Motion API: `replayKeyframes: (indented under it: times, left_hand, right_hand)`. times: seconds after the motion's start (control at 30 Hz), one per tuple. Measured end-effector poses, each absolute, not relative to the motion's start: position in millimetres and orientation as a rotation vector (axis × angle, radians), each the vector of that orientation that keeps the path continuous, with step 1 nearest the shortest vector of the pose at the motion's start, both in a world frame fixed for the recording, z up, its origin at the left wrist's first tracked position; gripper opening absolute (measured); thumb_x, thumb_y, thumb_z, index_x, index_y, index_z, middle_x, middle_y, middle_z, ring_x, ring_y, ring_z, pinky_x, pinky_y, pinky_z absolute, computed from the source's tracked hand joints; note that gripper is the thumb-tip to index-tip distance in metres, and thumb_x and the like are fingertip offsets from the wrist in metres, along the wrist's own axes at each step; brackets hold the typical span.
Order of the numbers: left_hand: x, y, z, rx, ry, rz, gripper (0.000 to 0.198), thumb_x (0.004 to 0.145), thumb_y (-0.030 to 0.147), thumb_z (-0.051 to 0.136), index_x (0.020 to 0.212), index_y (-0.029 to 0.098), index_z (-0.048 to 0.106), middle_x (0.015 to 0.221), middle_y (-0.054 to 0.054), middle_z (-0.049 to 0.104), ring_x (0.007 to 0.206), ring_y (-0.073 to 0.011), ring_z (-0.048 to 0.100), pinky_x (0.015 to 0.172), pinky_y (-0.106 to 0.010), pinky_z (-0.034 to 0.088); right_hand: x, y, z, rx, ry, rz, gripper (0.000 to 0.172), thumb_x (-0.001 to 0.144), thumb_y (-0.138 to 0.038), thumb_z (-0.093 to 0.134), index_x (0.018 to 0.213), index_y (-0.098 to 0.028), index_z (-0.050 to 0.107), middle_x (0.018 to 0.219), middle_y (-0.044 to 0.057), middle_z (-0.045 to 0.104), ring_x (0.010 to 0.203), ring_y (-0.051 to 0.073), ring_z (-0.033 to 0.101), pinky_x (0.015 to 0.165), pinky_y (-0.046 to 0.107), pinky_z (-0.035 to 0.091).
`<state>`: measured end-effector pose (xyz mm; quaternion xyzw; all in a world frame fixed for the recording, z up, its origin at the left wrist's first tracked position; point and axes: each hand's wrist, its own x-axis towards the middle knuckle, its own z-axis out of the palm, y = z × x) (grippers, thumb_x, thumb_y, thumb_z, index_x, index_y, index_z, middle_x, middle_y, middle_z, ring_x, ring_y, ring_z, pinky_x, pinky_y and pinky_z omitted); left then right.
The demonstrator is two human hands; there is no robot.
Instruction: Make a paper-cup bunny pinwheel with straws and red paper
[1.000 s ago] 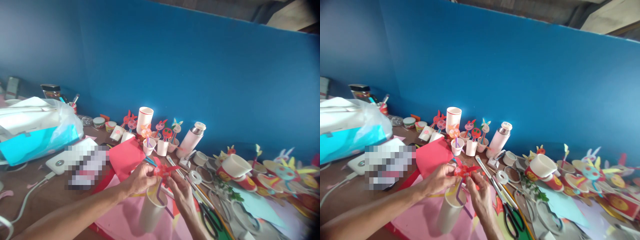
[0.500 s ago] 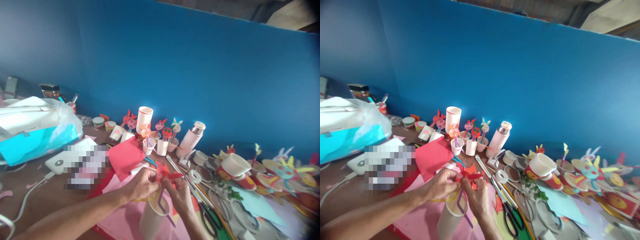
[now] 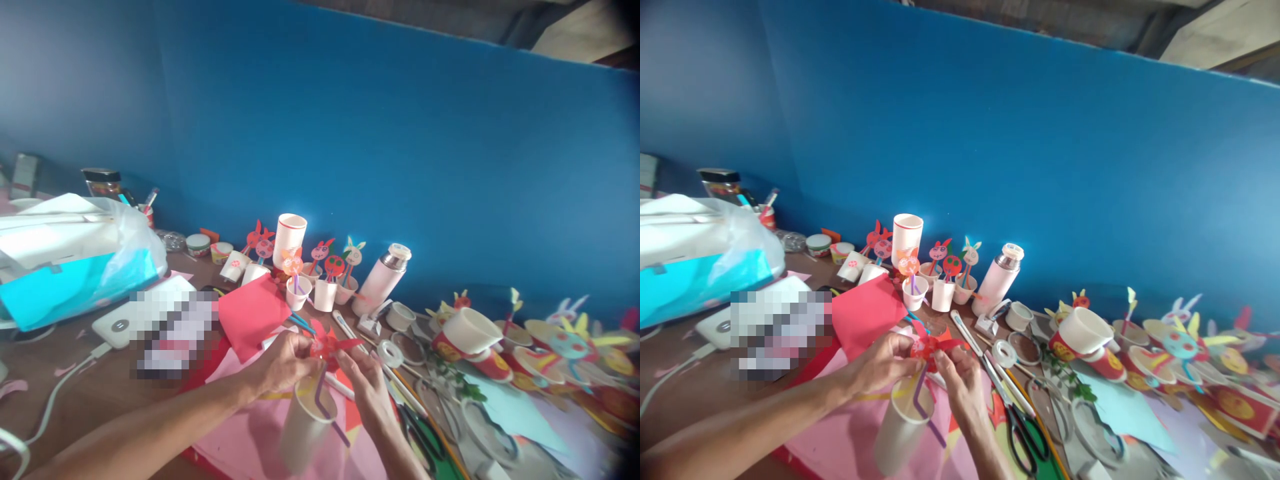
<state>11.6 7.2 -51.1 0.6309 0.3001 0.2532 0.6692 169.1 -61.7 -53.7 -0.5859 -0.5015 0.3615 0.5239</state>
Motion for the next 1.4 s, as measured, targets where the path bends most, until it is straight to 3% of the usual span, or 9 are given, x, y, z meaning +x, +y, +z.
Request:
replayKeyframes:
  times: [0.33,0.53,0.73,0.87,1.1,1.4]
  left_hand:
    - [11,7,-53,1.456,0.649,0.560,0.024,0.074,0.035,0.060,0.068,0.011,0.056,0.062,0.001,0.047,0.058,-0.0097,0.040,0.053,-0.021,0.031]
    - [11,5,-49,1.559,0.678,0.610,0.027,0.074,0.031,0.059,0.057,0.013,0.049,0.060,0.002,0.039,0.056,-0.0086,0.035,0.049,-0.020,0.027]
    - [10,7,-46,1.527,0.704,0.577,0.027,0.073,0.033,0.059,0.058,0.013,0.049,0.056,0.004,0.036,0.053,-0.0077,0.031,0.048,-0.020,0.026]
    - [9,8,-37,1.456,0.680,0.594,0.022,0.071,0.031,0.060,0.063,0.011,0.057,0.060,0.002,0.046,0.055,-0.0089,0.040,0.051,-0.020,0.031]
    - [6,9,-23,1.374,0.612,0.605,0.012,0.070,0.023,0.056,0.065,0.012,0.061,0.060,0.001,0.058,0.060,-0.0121,0.053,0.059,-0.022,0.040]
    - [7,7,-27,1.435,0.640,0.620,0.016,0.069,0.018,0.052,0.054,0.013,0.054,0.051,0.004,0.048,0.053,-0.0095,0.048,0.053,-0.021,0.035]
  right_hand:
    - [169,-59,-58,-1.562,-1.326,0.723,0.030,0.079,-0.041,0.055,0.062,-0.016,0.056,0.058,-0.002,0.052,0.059,0.013,0.046,0.058,0.025,0.037]
    - [165,-61,-60,-1.603,-1.357,0.672,0.030,0.081,-0.043,0.050,0.071,-0.016,0.060,0.066,0.001,0.059,0.065,0.016,0.051,0.062,0.026,0.038]
    - [163,-60,-58,-1.554,-1.271,0.745,0.034,0.080,-0.045,0.053,0.062,-0.017,0.055,0.059,-0.001,0.053,0.060,0.014,0.049,0.059,0.025,0.039]
    - [165,-60,-58,-1.376,-1.150,0.945,0.034,0.080,-0.051,0.052,0.073,-0.018,0.059,0.067,0.001,0.059,0.065,0.017,0.055,0.065,0.026,0.043]
    - [162,-62,-54,-1.335,-1.096,0.965,0.038,0.080,-0.052,0.052,0.063,-0.018,0.060,0.063,0.002,0.062,0.064,0.016,0.056,0.065,0.026,0.045]
    - [157,-60,-56,-1.421,-1.184,0.879,0.031,0.078,-0.043,0.056,0.065,-0.016,0.062,0.059,0.001,0.059,0.058,0.015,0.052,0.058,0.024,0.040]
